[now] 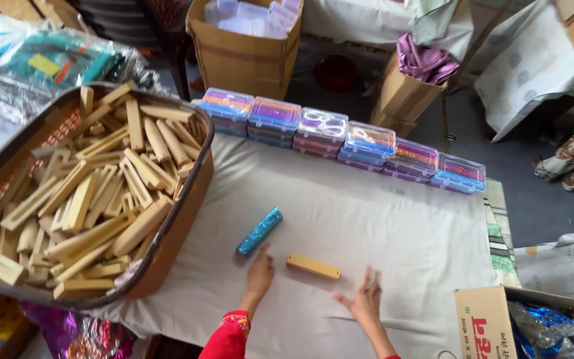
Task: Wrapping small wooden incense holders in blue decorative film on a workspace table.
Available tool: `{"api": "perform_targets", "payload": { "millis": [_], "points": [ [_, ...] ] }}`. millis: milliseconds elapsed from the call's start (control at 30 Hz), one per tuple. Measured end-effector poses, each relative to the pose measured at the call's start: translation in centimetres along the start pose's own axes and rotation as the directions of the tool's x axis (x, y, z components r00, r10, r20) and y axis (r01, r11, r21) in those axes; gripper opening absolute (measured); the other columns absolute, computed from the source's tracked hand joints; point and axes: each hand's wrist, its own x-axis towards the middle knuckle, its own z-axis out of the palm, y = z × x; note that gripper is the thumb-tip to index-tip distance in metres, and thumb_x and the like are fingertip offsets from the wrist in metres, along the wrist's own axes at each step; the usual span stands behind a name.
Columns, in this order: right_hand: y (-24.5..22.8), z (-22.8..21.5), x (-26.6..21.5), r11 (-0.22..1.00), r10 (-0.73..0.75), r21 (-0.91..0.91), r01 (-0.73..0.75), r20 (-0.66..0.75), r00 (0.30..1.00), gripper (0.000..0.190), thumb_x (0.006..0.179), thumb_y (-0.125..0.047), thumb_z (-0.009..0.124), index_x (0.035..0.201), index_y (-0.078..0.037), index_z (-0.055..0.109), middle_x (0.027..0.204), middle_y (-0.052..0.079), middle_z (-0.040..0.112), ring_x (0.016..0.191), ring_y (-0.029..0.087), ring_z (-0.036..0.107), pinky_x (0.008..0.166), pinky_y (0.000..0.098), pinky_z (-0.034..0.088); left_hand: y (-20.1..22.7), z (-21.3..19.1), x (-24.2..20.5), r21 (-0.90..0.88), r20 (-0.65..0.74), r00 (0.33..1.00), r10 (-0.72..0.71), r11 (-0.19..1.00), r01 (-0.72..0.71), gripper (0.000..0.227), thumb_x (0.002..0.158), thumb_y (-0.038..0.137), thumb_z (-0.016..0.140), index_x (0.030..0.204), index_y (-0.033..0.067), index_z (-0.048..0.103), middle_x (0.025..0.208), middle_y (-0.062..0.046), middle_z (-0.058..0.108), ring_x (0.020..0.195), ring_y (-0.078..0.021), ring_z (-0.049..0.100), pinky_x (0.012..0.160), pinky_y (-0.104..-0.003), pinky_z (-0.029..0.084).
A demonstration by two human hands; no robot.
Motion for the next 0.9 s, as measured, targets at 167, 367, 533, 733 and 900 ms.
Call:
{"api": "perform_targets", "payload": {
  "millis": [167,367,533,733,900],
  "points": [
    [-4.9,-10.0,-6.5,0.895,-0.027,0.299,0.33,-0.705,0.709,0.116,0.081,-0.038,0.082,0.163,-0.004,0.008,0.169,0.034,0.003,0.159,0.052,0.011,0.125,0.0618,0.019,10.2,-0.3,-7.1,0.033,-0.325,0.946,0.025,0.999,-0.015,0.077,0.081,0.017,0.075,0.149,0.0115,0.04,0.147,-0.019,0.043,0.13,-0.0385,0.048,0.104,-0.05,0.043],
    [-1.0,-7.6,-7.8,0.911,-0.138,0.033,0.412,-0.915,0.379,0.11,0.083,-0.036,0.084,0.16,-0.007,0.01,0.17,0.026,0.0,0.161,0.048,0.001,0.129,0.068,0.01,11.1,5.6,-14.3,0.392,0.119,0.896,0.427,0.809,-0.438,0.11,0.082,0.054,0.077,0.158,0.0008,0.017,0.164,-0.024,0.013,0.15,-0.0485,0.011,0.116,-0.07,0.012],
    [8.0,-8.6,-7.6,0.972,-0.16,-0.135,0.193,-0.98,0.118,0.115,0.065,-0.038,0.088,0.152,-0.007,0.02,0.163,0.02,0.016,0.153,0.041,0.013,0.123,0.0715,0.012,6.2,10.1,-12.6,0.514,0.224,0.743,0.631,0.571,-0.64,0.136,0.066,0.093,0.063,0.158,0.0044,0.015,0.164,-0.02,0.006,0.149,-0.0417,0.003,0.106,-0.083,0.0],
    [16.1,-12.4,-12.0,0.933,0.292,0.213,-0.289,-0.918,0.268,0.114,0.097,-0.046,0.079,0.169,-0.003,0.002,0.175,0.031,0.003,0.161,0.049,0.006,0.13,0.0661,0.01,7.1,11.1,-12.6,0.642,0.571,0.795,0.205,0.491,-0.588,0.137,0.059,0.094,0.054,0.161,0.012,0.012,0.169,-0.015,-0.001,0.154,-0.0405,-0.004,0.107,-0.087,0.001],
    [21.0,-14.4,-15.2,0.85,0.349,0.241,-0.469,-0.924,0.158,0.11,0.104,-0.046,0.078,0.169,-0.004,0.0,0.175,0.025,-0.004,0.16,0.049,-0.001,0.13,0.0675,0.011,7.8,10.1,-13.2,0.767,0.592,0.805,0.032,0.283,-0.576,0.131,0.07,0.098,0.041,0.164,0.0117,0.011,0.171,-0.014,0.004,0.157,-0.0405,0.004,0.11,-0.086,0.011]
  ]
}}
